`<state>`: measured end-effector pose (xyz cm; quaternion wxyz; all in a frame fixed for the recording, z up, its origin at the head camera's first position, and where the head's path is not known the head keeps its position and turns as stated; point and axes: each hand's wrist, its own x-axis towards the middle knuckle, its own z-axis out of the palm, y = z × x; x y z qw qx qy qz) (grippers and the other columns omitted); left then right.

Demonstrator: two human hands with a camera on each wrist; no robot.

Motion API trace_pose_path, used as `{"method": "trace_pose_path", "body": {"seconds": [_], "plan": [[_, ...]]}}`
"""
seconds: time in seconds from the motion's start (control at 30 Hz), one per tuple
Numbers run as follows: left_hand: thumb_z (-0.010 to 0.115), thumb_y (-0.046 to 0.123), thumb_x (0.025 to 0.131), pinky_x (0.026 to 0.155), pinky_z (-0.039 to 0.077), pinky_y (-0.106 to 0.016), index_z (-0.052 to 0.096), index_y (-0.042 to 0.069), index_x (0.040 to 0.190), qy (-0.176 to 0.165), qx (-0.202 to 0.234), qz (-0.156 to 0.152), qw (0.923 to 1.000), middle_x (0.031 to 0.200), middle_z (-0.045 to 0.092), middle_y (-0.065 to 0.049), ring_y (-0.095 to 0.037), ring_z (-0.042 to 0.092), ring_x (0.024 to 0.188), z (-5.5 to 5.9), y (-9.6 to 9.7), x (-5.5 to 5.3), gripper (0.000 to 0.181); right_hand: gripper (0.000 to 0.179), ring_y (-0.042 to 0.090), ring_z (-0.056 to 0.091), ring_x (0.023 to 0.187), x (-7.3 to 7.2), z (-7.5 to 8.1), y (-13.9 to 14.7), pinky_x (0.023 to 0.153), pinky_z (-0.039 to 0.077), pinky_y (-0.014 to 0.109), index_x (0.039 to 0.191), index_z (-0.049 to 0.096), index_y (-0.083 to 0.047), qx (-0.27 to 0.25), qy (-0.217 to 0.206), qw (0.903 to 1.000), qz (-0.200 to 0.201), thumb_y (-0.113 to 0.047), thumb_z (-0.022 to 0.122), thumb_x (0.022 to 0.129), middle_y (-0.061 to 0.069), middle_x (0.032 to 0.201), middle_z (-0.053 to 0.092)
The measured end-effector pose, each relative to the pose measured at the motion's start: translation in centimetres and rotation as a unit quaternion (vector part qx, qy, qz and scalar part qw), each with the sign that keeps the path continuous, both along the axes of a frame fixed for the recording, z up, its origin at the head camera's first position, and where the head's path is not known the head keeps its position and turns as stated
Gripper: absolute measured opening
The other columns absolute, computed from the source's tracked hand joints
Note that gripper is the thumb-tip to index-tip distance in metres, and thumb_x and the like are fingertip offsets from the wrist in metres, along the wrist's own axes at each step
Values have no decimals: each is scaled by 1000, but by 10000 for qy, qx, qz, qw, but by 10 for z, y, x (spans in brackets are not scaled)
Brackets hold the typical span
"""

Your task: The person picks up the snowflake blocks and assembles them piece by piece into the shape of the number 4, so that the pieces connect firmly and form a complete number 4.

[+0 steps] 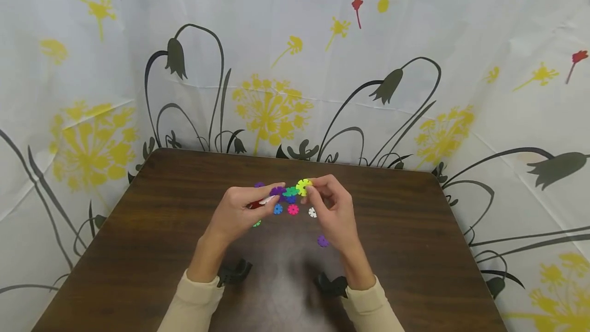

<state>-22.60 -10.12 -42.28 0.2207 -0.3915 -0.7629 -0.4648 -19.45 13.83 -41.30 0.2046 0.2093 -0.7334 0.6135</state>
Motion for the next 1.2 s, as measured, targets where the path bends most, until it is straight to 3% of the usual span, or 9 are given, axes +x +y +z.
{"method": "trace_pose_path", "body": {"seconds": [0.1, 0.17, 0.3, 0.47, 0.83, 1.07, 1.2], "plan": [[87, 4, 88, 51, 32, -12, 79, 5, 127, 116, -39, -114, 9999, 90, 82, -1, -1, 42, 57, -1, 0, 0, 40, 12, 15, 71, 74, 0, 0, 1, 66, 60, 20, 113, 68, 7, 23, -9, 10000, 27, 9, 63, 102, 5, 86, 74], [86, 5, 89, 52, 32, -12, 78, 4, 128, 144, -76, -175, 9997, 84, 79, 1, 0, 41, 58, -1, 0, -1, 41, 13, 15, 71, 74, 0, 1, 2, 67, 60, 20, 114, 69, 7, 75, -28, 10000, 49, 9, 63, 102, 5, 88, 74], [85, 5, 90, 52, 31, -12, 76, 4, 132, 112, -114, -276, 9995, 67, 62, 5, 1, 35, 58, -1, 1, -1, 42, 13, 15, 70, 76, -1, 2, 6, 73, 61, 21, 115, 69, 6, 166, -100, 9998, 95, 7, 64, 103, 5, 91, 74], [84, 4, 91, 52, 31, -13, 74, 4, 135, 14, -52, -346, 9994, 63, 52, 5, 1, 31, 58, -2, 2, -2, 45, 14, 13, 71, 76, -2, 1, 7, 75, 62, 22, 116, 68, 8, 129, -209, 9995, 191, 6, 64, 104, 1, 93, 75], [81, -1, 93, 50, 33, -15, 74, 4, 136, -286, 330, -516, 9977, 61, 48, 5, 0, 36, 57, -2, 1, -4, 44, 13, 11, 73, 77, -2, -5, -2, 71, 62, 22, 116, 67, 10, -143, -34, 9997, 202, 8, 64, 103, -7, 95, 75], [80, 3, 95, 50, 34, -17, 74, 5, 136, -440, 331, -384, 9977, 60, 44, 4, -1, 36, 57, 0, -1, -4, 42, 13, 10, 73, 79, -3, -6, -12, 69, 61, 21, 116, 65, 10, -328, 162, 9991, 192, 8, 63, 103, 12, 88, 72], [81, 5, 94, 49, 35, -18, 75, 8, 135, -479, 124, -74, 9987, 62, 54, 5, -2, 38, 55, 2, -3, -4, 41, 17, 8, 69, 79, -4, -6, -16, 67, 59, 20, 121, 67, 4, -167, 80, 9998, 46, 5, 63, 104, 21, 88, 68]]}}
